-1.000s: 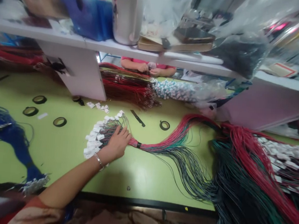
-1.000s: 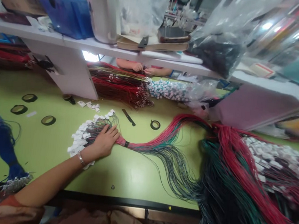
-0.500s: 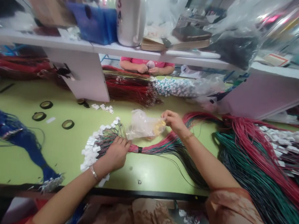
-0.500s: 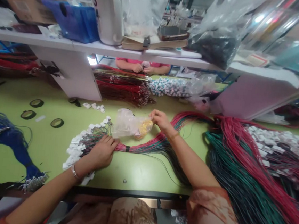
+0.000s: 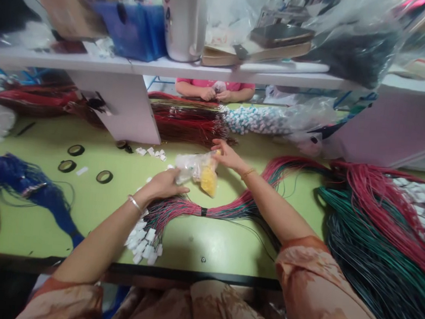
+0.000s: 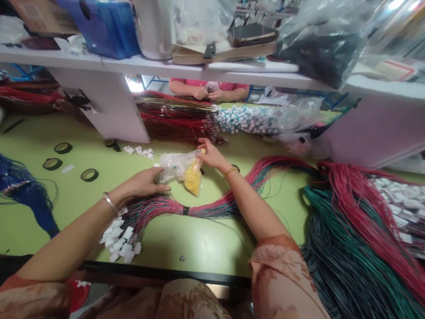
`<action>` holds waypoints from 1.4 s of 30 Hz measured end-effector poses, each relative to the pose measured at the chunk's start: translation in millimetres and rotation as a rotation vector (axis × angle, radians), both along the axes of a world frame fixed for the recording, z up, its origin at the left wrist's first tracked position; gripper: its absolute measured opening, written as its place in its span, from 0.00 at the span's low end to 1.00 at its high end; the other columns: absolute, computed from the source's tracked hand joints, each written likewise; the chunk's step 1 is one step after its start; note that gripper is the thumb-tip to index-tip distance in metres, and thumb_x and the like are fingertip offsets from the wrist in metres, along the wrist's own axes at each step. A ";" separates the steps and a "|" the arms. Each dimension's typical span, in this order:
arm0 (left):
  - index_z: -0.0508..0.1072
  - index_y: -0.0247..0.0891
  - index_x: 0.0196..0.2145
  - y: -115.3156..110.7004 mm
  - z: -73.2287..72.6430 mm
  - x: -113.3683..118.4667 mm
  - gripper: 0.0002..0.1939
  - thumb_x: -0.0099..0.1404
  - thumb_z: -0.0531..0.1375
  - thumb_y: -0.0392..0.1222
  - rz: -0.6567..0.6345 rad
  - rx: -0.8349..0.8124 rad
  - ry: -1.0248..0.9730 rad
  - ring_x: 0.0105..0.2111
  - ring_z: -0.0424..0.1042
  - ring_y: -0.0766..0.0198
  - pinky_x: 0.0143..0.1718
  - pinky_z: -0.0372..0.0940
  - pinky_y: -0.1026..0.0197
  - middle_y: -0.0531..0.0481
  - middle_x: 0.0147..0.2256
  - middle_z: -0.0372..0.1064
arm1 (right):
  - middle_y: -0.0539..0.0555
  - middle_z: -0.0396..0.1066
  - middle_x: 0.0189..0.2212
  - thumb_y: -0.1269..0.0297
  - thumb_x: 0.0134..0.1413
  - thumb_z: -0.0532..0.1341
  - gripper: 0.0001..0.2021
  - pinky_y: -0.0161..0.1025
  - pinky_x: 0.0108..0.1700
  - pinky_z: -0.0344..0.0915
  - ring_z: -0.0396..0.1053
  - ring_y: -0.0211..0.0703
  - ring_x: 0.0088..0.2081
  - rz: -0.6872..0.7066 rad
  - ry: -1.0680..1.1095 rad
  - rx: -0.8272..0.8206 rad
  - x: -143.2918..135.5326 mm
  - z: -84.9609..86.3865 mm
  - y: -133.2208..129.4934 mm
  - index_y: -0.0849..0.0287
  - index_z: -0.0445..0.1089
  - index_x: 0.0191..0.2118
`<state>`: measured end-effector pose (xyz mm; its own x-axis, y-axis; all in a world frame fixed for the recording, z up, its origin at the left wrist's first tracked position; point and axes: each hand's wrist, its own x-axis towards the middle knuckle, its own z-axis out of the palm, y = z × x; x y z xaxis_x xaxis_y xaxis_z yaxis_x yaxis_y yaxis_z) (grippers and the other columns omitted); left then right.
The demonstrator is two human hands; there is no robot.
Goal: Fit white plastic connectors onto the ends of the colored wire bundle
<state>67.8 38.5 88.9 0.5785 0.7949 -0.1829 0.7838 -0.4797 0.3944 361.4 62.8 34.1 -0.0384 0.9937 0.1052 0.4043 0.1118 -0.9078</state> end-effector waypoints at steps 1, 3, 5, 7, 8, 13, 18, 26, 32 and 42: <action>0.65 0.33 0.59 9.7 -10.5 3.1 0.37 0.57 0.66 0.56 0.066 -0.046 -0.102 0.43 0.74 0.52 0.45 0.67 0.55 0.37 0.48 0.74 | 0.68 0.64 0.58 0.52 0.48 0.66 0.41 0.52 0.55 0.66 0.68 0.54 0.52 -0.110 -0.029 0.006 -2.9 -6.1 -7.6 0.64 0.53 0.65; 0.62 0.34 0.59 21.3 -28.4 9.8 0.36 0.58 0.66 0.52 0.226 -0.074 -0.244 0.38 0.74 0.55 0.42 0.67 0.55 0.41 0.44 0.75 | 0.71 0.54 0.66 0.44 0.47 0.68 0.51 0.55 0.66 0.54 0.58 0.60 0.64 -0.258 -0.068 0.052 -11.2 -18.3 -28.7 0.65 0.48 0.69; 0.65 0.35 0.55 22.4 -37.4 17.0 0.28 0.60 0.64 0.46 0.299 0.027 -0.286 0.38 0.73 0.55 0.42 0.66 0.54 0.43 0.40 0.74 | 0.71 0.46 0.70 0.40 0.42 0.70 0.60 0.56 0.70 0.47 0.49 0.63 0.70 -0.305 -0.063 0.083 -23.7 -29.1 -53.4 0.65 0.40 0.72; 0.68 0.35 0.52 15.5 -36.9 24.5 0.21 0.62 0.61 0.41 0.278 0.219 -0.255 0.42 0.71 0.51 0.46 0.64 0.50 0.43 0.38 0.73 | 0.71 0.44 0.70 0.40 0.38 0.73 0.68 0.57 0.70 0.48 0.49 0.63 0.69 -0.318 -0.042 0.082 -39.5 -38.0 -74.8 0.65 0.32 0.74; 0.69 0.36 0.51 10.4 -34.1 28.0 0.19 0.62 0.59 0.39 0.246 0.320 -0.234 0.45 0.70 0.49 0.48 0.63 0.47 0.42 0.38 0.73 | 0.72 0.46 0.69 0.41 0.36 0.74 0.70 0.57 0.69 0.51 0.52 0.64 0.68 -0.316 -0.033 0.082 -47.2 -41.6 -82.2 0.64 0.29 0.74; 0.69 0.37 0.51 -11.2 -13.6 35.1 0.18 0.63 0.55 0.36 0.090 0.550 -0.337 0.47 0.69 0.47 0.51 0.61 0.46 0.41 0.39 0.72 | 0.65 0.69 0.54 0.54 0.42 0.72 0.67 0.55 0.54 0.68 0.73 0.56 0.48 -0.272 0.055 0.071 -52.3 -45.8 -75.9 0.61 0.21 0.73; 0.61 0.38 0.55 -22.7 -2.7 30.3 0.19 0.67 0.52 0.39 0.092 0.257 -0.566 0.31 0.71 0.59 0.37 0.64 0.56 0.49 0.34 0.70 | 0.67 0.71 0.51 0.64 0.46 0.66 0.50 0.53 0.53 0.68 0.73 0.58 0.46 -0.414 -0.139 0.197 5.8 -16.7 -30.2 0.66 0.39 0.71; 0.52 0.40 0.64 -23.9 -5.5 28.6 0.35 0.61 0.57 0.42 -0.160 -0.357 -0.518 0.27 0.70 0.66 0.32 0.66 0.61 0.51 0.36 0.68 | 0.68 0.66 0.60 0.58 0.50 0.64 0.43 0.57 0.57 0.65 0.69 0.62 0.54 -0.321 -0.374 0.224 43.6 -23.9 13.7 0.61 0.49 0.70; 0.61 0.37 0.63 24.3 -7.8 22.0 0.39 0.53 0.63 0.40 0.020 0.041 -0.360 0.46 0.73 0.52 0.49 0.68 0.50 0.40 0.49 0.71 | 0.66 0.68 0.58 0.64 0.45 0.62 0.30 0.54 0.64 0.58 0.67 0.58 0.57 -0.283 -0.217 0.135 42.3 -56.3 12.1 0.64 0.67 0.58; 0.66 0.35 0.56 18.4 -35.9 63.5 0.23 0.63 0.54 0.38 0.036 0.159 0.092 0.37 0.77 0.49 0.39 0.66 0.55 0.40 0.36 0.77 | 0.56 0.75 0.34 0.66 0.42 0.56 0.10 0.44 0.46 0.67 0.68 0.47 0.37 -0.405 0.020 0.239 47.2 -36.8 35.1 0.58 0.68 0.34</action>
<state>131.3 56.9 53.0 0.5358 0.8378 -0.1046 0.8309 -0.5012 0.2415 408.6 98.0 -2.7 0.3521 0.8760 0.3297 0.4411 0.1554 -0.8839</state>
